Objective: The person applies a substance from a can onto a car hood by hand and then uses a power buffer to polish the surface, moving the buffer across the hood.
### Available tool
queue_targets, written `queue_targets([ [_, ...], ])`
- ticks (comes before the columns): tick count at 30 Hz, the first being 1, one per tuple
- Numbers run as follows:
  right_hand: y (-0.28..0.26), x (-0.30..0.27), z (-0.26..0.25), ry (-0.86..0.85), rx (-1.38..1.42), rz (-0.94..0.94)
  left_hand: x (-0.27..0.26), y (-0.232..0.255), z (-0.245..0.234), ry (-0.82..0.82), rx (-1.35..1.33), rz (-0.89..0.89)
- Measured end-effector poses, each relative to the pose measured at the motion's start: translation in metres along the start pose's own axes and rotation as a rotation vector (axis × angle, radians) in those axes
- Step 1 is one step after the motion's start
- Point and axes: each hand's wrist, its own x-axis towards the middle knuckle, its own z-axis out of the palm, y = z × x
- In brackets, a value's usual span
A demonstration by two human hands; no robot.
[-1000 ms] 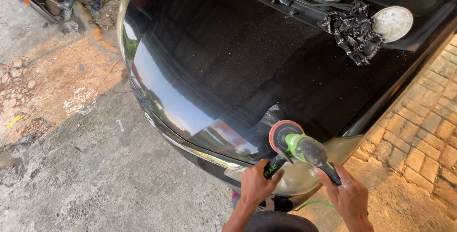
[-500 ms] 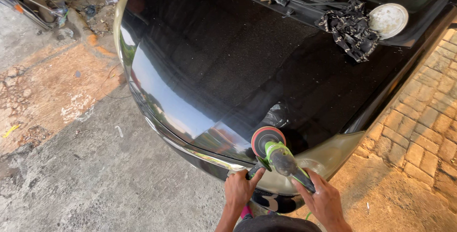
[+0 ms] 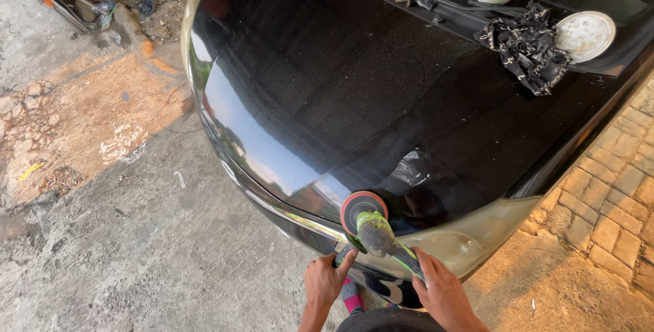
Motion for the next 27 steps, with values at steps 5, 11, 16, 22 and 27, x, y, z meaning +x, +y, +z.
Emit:
queue_targets([
  [5, -0.016, 0.005, 0.024, 0.137, -0.039, -0.139, -0.004, -0.03, -0.004, 0.049, -0.015, -0.071],
  [11, -0.055, 0.017, 0.006, 0.021, 0.069, -0.079, -0.006, -0.044, -0.017, 0.053, -0.009, -0.185],
  [16, -0.072, 0.027, -0.024, 0.157, 0.06, -0.095, -0.003, -0.019, -0.024, 0.096, -0.05, -0.118],
  [22, -0.049, 0.027, -0.055, 0.278, 0.021, -0.083, 0.008, 0.039, -0.024, 0.073, -0.017, -0.011],
  [27, -0.014, 0.03, -0.082, 0.214, -0.009, -0.019, 0.021, 0.092, -0.027, -0.033, -0.002, 0.045],
])
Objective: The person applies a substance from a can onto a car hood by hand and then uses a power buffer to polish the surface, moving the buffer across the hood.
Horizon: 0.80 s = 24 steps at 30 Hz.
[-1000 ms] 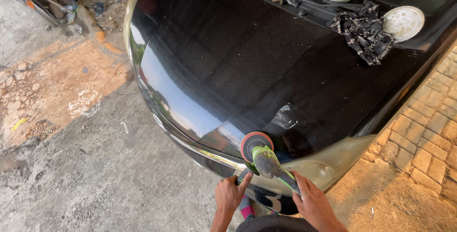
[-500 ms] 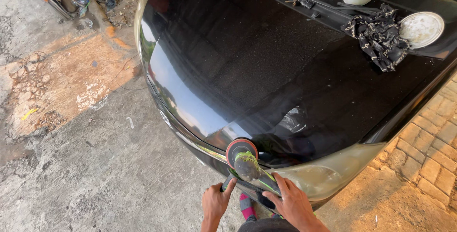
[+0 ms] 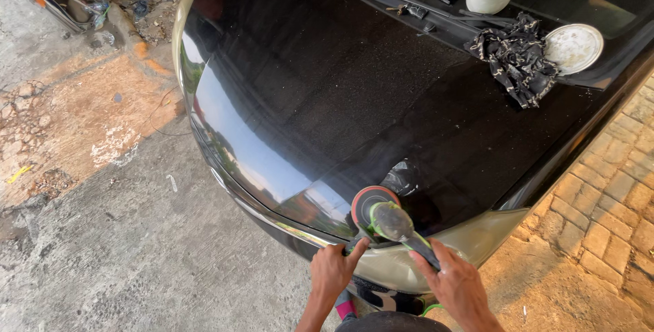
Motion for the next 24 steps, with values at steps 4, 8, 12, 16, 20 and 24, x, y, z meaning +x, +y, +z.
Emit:
queue_targets([
  [4, 0.025, 0.006, -0.019, -0.05, -0.021, 0.152, 0.011, 0.039, 0.001, -0.051, 0.003, 0.047],
  [8, 0.047, 0.012, -0.039, 0.007, -0.124, 0.163, 0.027, 0.076, 0.006, -0.045, 0.019, 0.125],
  [12, 0.06, 0.022, -0.052, 0.158, -0.264, 0.09, 0.042, 0.103, 0.012, 0.01, -0.022, 0.156],
  [16, 0.053, 0.031, -0.049, 0.226, -0.178, 0.088, 0.054, 0.1, 0.014, 0.009, -0.007, 0.158],
  [20, 0.032, 0.036, -0.039, 0.15, -0.153, 0.116, 0.053, 0.074, 0.01, 0.045, 0.015, 0.152],
  [24, 0.01, 0.034, -0.026, 0.257, -0.136, -0.059, 0.046, 0.042, 0.005, 0.032, 0.001, 0.113],
])
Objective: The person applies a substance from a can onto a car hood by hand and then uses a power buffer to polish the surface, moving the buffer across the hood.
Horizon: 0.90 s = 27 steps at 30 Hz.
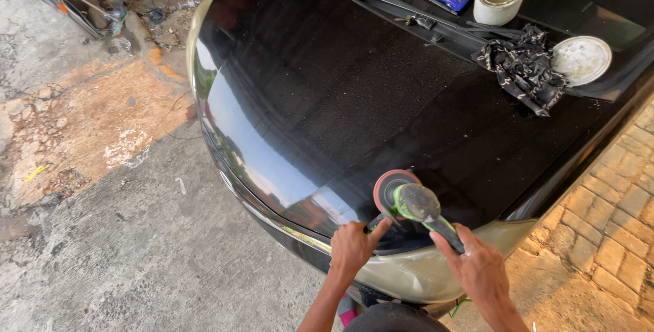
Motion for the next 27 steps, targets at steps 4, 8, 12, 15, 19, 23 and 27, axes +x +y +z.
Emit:
queue_targets([
  [4, -0.019, -0.002, 0.014, -0.277, 0.038, 0.137, -0.015, -0.03, -0.003, -0.024, -0.01, -0.089],
  [8, -0.037, -0.007, 0.023, -0.263, 0.099, 0.055, -0.031, -0.058, -0.006, 0.009, -0.057, -0.146],
  [12, -0.059, -0.01, 0.031, -0.168, 0.147, -0.057, -0.047, -0.078, -0.014, 0.142, -0.115, -0.107],
  [15, -0.064, -0.006, 0.031, -0.203, 0.119, -0.033, -0.047, -0.08, -0.019, 0.073, -0.044, -0.225],
  [19, -0.048, 0.007, 0.019, -0.333, 0.111, 0.059, -0.03, -0.057, -0.02, -0.001, -0.008, -0.215],
  [23, -0.023, 0.023, -0.001, -0.207, 0.13, 0.036, -0.011, -0.017, -0.014, 0.149, -0.03, -0.017],
  [27, 0.002, 0.043, -0.021, -0.252, 0.041, 0.147, 0.018, 0.024, -0.012, 0.025, -0.021, -0.048],
])
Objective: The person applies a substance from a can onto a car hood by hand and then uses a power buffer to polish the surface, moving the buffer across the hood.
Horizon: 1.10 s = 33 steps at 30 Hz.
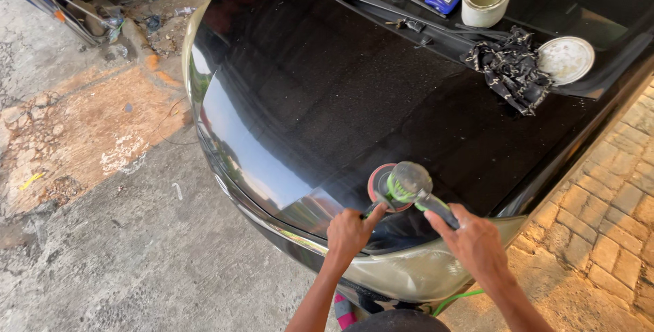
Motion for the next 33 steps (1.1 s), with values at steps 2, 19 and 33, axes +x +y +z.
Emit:
queue_targets([
  [2, 0.007, 0.009, -0.011, 0.042, -0.075, -0.016, 0.01, 0.019, 0.003, 0.027, -0.024, 0.033],
  [19, -0.07, -0.023, 0.05, 0.075, 0.053, -0.165, -0.032, -0.094, -0.02, 0.091, -0.081, -0.048],
  [33, -0.092, -0.002, 0.043, -0.026, 0.067, -0.138, -0.026, -0.1, -0.037, 0.075, -0.007, -0.187],
])
